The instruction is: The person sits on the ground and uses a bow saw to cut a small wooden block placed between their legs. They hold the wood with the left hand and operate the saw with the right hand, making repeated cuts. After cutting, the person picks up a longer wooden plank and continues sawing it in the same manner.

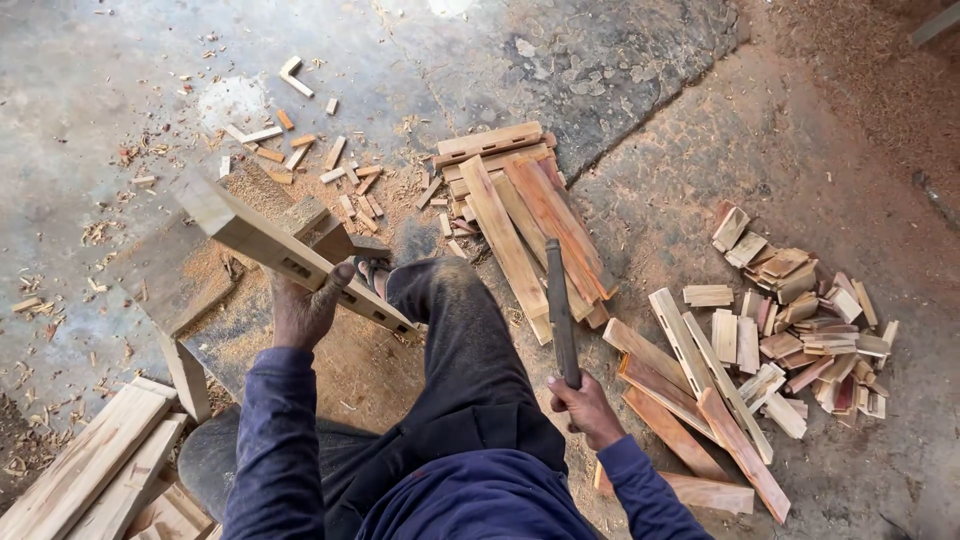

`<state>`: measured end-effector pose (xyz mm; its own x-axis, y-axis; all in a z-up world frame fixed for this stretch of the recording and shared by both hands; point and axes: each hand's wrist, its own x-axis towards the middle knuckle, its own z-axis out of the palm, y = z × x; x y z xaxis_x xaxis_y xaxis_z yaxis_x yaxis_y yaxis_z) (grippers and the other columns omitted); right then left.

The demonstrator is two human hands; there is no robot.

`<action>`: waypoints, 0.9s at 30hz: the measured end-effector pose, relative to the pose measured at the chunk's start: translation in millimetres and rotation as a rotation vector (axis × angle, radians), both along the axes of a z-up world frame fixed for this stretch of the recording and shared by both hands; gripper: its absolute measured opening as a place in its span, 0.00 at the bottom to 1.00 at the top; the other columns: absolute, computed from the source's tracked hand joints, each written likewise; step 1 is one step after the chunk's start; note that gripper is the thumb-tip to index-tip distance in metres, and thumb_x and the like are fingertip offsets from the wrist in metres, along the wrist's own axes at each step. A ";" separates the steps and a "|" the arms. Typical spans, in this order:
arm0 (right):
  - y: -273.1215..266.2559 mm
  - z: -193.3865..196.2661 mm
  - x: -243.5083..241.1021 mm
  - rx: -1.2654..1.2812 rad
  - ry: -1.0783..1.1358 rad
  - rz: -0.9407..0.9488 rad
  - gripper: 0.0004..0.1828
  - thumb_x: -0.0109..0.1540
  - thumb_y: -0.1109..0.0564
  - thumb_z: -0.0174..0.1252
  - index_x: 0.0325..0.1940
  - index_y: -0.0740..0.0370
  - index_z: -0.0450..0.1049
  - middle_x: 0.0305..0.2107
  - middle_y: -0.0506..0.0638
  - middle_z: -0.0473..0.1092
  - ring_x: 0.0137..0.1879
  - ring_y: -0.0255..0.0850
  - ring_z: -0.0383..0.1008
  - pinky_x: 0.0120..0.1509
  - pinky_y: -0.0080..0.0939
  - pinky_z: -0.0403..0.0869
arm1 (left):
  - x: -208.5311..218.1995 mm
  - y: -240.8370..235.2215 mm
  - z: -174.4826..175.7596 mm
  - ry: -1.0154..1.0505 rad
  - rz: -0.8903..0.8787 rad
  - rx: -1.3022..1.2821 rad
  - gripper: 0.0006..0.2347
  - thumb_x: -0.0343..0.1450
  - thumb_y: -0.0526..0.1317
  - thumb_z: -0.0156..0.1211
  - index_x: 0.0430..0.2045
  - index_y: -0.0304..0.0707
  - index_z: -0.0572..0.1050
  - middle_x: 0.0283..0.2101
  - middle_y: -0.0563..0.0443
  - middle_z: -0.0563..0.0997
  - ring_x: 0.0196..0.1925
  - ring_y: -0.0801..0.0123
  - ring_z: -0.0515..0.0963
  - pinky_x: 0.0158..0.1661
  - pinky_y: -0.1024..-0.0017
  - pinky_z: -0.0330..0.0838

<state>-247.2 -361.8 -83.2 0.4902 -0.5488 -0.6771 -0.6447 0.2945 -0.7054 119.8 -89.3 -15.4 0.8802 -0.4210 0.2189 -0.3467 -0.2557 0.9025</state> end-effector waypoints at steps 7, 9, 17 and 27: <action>-21.3 -45.8 -34.4 -0.161 -0.152 0.063 0.19 0.59 0.48 0.65 0.42 0.64 0.71 0.29 0.50 0.75 0.38 0.38 0.77 0.47 0.39 0.78 | 20.2 -15.2 -24.9 0.133 -0.023 -0.076 0.38 0.65 0.59 0.69 0.59 0.26 0.62 0.48 0.37 0.80 0.49 0.57 0.84 0.47 0.62 0.81; -21.0 -43.8 -32.0 -0.120 -0.213 0.031 0.17 0.58 0.54 0.65 0.42 0.67 0.70 0.29 0.51 0.74 0.38 0.39 0.77 0.49 0.43 0.78 | 24.5 -17.7 -32.0 0.126 -0.059 -0.158 0.38 0.67 0.58 0.70 0.61 0.26 0.62 0.52 0.35 0.79 0.53 0.57 0.82 0.50 0.61 0.80; -3.8 -38.1 -16.1 -0.023 -0.215 -0.010 0.18 0.58 0.59 0.63 0.47 0.69 0.66 0.26 0.53 0.73 0.30 0.40 0.77 0.38 0.42 0.80 | 35.6 -5.7 -33.3 0.218 0.052 0.022 0.33 0.66 0.52 0.73 0.54 0.26 0.63 0.45 0.35 0.82 0.47 0.56 0.86 0.48 0.64 0.83; -3.5 -51.8 -17.0 -0.070 -0.150 -0.033 0.16 0.57 0.56 0.66 0.43 0.64 0.71 0.20 0.49 0.65 0.22 0.38 0.65 0.26 0.40 0.66 | 71.5 -7.3 -1.6 0.216 0.139 -0.417 0.30 0.64 0.43 0.79 0.53 0.34 0.65 0.51 0.44 0.77 0.49 0.59 0.83 0.41 0.63 0.84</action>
<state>-264.2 -365.3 -135.0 0.5639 -0.6094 -0.5573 -0.5210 0.2611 -0.8127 191.3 -96.7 -17.0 0.9658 -0.2114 0.1499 -0.1284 0.1118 0.9854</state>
